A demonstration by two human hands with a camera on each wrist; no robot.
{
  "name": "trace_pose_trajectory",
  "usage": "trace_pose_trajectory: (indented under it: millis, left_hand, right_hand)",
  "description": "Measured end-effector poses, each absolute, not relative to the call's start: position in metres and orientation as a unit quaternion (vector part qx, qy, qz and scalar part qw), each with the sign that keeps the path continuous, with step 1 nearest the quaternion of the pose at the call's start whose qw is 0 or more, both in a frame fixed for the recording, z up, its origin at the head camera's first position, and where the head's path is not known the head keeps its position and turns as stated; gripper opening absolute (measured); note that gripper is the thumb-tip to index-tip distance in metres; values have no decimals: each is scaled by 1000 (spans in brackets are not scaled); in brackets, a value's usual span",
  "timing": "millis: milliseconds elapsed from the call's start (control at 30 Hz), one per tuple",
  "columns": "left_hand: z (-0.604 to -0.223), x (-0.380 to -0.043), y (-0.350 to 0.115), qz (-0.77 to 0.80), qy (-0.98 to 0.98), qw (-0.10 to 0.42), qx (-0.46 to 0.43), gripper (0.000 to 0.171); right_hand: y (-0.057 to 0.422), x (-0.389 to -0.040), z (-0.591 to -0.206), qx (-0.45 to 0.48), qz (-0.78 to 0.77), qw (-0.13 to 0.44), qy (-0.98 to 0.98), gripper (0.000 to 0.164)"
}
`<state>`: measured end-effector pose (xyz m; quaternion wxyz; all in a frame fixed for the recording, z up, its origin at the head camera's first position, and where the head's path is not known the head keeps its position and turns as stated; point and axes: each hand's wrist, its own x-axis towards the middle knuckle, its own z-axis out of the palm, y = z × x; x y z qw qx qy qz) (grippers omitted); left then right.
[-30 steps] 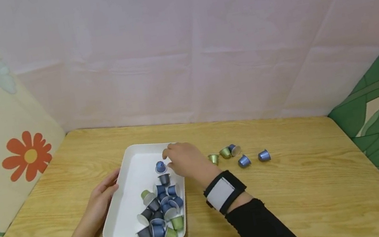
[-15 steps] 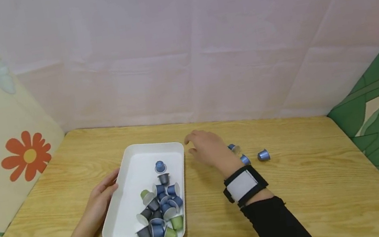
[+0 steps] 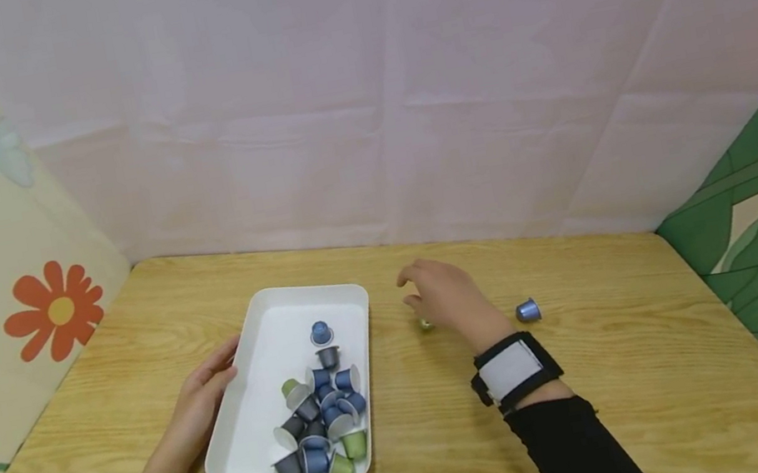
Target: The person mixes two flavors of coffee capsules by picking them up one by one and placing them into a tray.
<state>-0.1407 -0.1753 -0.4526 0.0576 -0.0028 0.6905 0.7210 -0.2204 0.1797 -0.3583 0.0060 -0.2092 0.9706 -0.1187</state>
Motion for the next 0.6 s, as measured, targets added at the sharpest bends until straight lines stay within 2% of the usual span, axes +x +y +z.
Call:
trace_pose_trajectory:
  millis: [600]
  left_hand:
    - [-453, -141, -175, 711, 702, 50, -3, 51]
  right_hand:
    - [189, -218, -379, -213, -114, 18, 970, 33]
